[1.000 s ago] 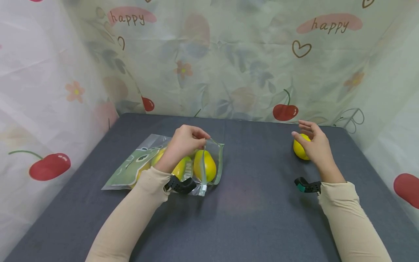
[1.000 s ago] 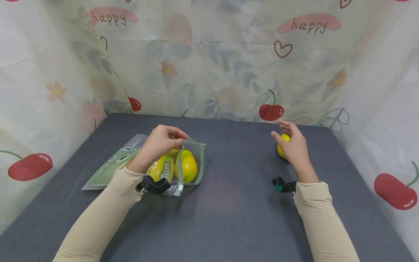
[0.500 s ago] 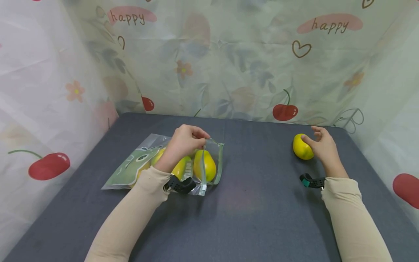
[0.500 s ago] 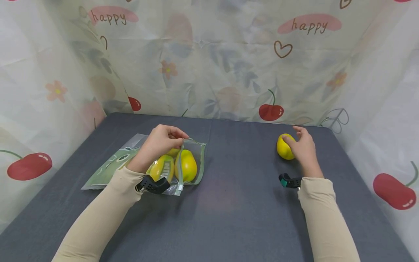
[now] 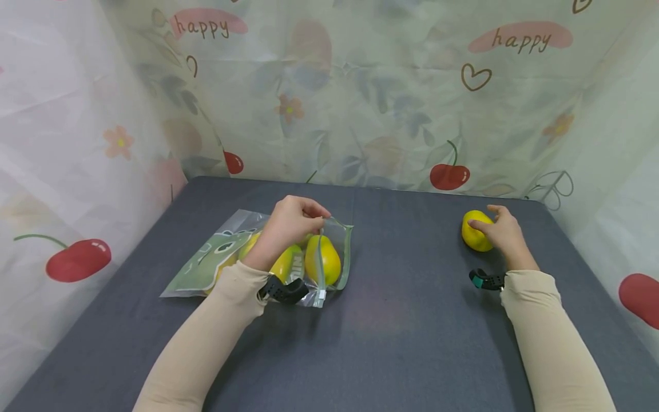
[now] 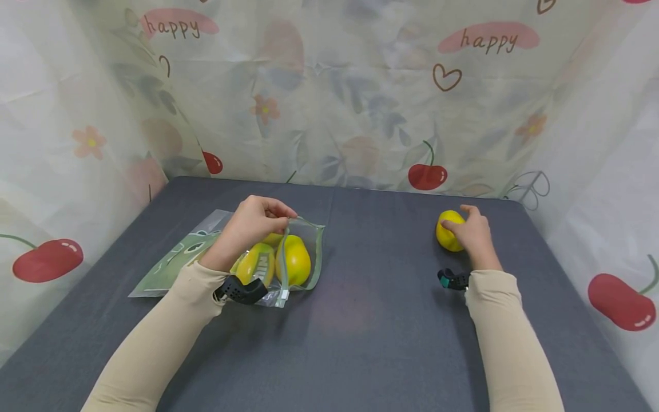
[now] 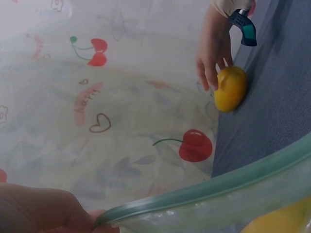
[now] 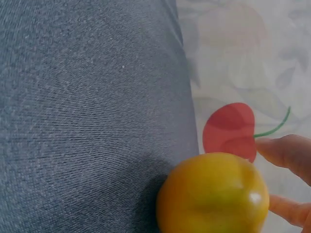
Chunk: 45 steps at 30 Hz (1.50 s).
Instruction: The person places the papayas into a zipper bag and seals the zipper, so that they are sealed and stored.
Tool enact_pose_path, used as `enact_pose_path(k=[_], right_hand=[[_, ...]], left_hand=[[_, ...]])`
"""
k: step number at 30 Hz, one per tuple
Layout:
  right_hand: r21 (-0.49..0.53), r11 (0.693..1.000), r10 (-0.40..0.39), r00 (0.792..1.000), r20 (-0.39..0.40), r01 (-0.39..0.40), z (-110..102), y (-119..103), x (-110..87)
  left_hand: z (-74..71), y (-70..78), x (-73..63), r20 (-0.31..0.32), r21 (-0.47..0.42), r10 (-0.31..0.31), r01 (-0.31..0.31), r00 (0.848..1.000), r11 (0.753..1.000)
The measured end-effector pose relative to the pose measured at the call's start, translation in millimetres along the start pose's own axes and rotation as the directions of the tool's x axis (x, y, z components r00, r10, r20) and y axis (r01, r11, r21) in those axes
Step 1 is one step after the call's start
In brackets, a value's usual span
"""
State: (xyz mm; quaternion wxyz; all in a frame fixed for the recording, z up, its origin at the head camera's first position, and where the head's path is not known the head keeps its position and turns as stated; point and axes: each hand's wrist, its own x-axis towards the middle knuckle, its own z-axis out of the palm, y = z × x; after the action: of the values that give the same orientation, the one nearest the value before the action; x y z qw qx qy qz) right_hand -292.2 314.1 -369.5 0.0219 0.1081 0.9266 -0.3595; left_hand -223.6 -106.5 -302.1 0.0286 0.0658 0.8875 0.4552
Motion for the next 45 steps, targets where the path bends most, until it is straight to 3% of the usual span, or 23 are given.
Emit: enact_pose_path(k=[11, 20, 30, 45], right_hand=[[-0.027, 0.999, 0.044, 0.998, 0.047, -0.043, 7.2, 4.9, 3.3], [-0.031, 0.999, 0.035, 0.999, 0.025, -0.035, 9.9, 4.8, 1.5], [0.003, 1.0, -0.001, 1.0, 0.004, 0.001, 8.8, -2.1, -6.7], [0.011, 0.991, -0.131, 0.991, -0.032, 0.132, 12.2, -32.4, -25.4]], left_hand=[[1.0, -0.3, -0.5, 0.0, -0.003, 0.004, -0.004, 1.0, 1.0], [1.0, 0.0, -0.2, 0.0, -0.006, 0.001, -0.001, 1.0, 1.0], [0.6, 0.7, -0.5, 0.009, -0.007, -0.002, 0.002, 1.0, 1.0], [0.5, 0.3, 1.4, 0.009, 0.014, -0.005, 0.005, 1.0, 1.0]])
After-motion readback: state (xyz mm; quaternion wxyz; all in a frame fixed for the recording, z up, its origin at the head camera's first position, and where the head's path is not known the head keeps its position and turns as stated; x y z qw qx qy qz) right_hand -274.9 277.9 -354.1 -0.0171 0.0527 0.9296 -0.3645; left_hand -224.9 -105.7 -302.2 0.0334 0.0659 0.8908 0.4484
